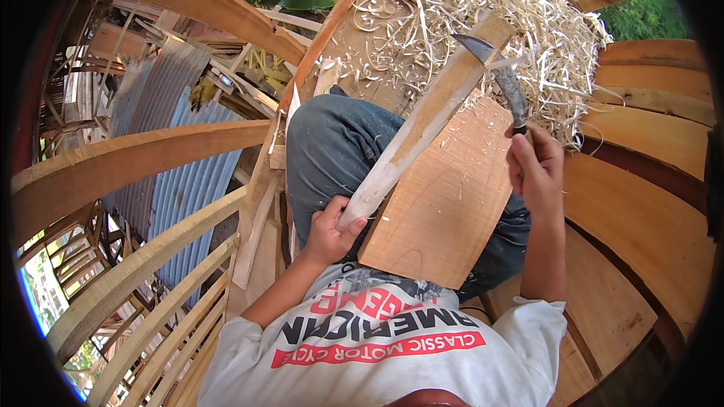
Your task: The person sits on the floor and uses a curved knife to shave and shape a long wooden stick held against a flat board. Wood shavings accumulate on the board as the person repeatedly scrapes the stick's surface.
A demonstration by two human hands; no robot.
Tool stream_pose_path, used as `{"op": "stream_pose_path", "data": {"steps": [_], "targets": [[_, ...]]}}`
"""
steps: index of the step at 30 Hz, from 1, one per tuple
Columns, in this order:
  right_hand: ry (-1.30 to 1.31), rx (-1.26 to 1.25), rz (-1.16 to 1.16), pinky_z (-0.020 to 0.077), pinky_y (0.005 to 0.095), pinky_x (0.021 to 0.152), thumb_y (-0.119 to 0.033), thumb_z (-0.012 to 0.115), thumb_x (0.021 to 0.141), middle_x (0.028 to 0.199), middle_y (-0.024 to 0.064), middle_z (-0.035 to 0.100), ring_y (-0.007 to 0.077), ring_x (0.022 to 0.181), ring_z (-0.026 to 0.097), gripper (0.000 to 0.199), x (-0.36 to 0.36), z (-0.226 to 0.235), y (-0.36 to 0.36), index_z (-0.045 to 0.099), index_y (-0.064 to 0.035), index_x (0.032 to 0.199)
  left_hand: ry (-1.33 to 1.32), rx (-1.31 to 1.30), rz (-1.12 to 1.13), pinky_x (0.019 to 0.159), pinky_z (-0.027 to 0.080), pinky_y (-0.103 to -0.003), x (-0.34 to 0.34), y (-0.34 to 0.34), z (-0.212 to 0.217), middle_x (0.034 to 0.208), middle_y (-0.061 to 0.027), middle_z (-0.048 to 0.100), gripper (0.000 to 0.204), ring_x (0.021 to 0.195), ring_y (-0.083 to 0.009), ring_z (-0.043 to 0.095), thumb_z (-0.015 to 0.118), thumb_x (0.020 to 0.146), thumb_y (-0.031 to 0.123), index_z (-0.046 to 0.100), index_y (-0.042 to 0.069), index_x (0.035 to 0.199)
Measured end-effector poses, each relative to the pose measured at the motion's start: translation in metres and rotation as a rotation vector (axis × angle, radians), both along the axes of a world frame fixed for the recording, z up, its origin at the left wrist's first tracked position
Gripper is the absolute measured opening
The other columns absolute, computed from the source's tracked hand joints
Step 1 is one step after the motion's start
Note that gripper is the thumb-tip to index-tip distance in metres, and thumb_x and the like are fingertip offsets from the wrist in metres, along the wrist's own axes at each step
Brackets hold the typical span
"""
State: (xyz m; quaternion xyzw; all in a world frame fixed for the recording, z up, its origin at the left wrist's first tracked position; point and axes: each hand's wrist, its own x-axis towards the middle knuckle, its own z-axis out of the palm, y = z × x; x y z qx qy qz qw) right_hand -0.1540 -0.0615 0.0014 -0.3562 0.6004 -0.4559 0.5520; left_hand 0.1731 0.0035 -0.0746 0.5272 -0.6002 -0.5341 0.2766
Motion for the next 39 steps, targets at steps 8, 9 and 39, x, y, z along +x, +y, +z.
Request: {"op": "stream_pose_path", "data": {"steps": [8,9,39], "targets": [[-0.201,-0.168,-0.28,0.0234,0.0189,0.032,-0.018,0.05,0.097,0.054,-0.0027,0.045,0.003,0.036,0.036,0.019,-0.011,-0.004,-0.01,0.055,-0.0002,0.101,0.012,-0.032,0.004,0.054,0.047,-0.025,0.0,0.002,-0.004,0.069,-0.0122,0.064,0.028,0.062,-0.0131,0.065,0.066,0.088,0.025,0.055,0.0,0.094],[-0.131,-0.068,-0.064,0.0249,0.0189,0.032,-0.017,0.051,0.096,0.055,-0.0028,0.045,0.0027,0.036,0.036,0.018,-0.01,-0.002,-0.007,0.055,0.0002,0.1,-0.001,-0.008,-0.005,0.054,0.047,-0.025,0.001,0.0,-0.003,0.069,-0.0125,0.064,0.028,0.062,-0.0133,0.065,0.066,0.088,0.025,0.055,0.0,0.094],[1.447,-0.3,0.124,0.0405,0.034,0.041,-0.045,0.07,0.08,0.047,0.0049,0.048,0.0224,0.04,0.05,0.05,0.015,-0.017,-0.004,0.045,-0.0075,0.058,-0.058,-0.084,0.048,0.057,0.048,-0.027,-0.009,0.002,0.004,0.074,-0.0146,0.067,0.028,0.068,-0.0181,0.066,0.069,0.087,0.023,0.056,0.0,0.095]]}}
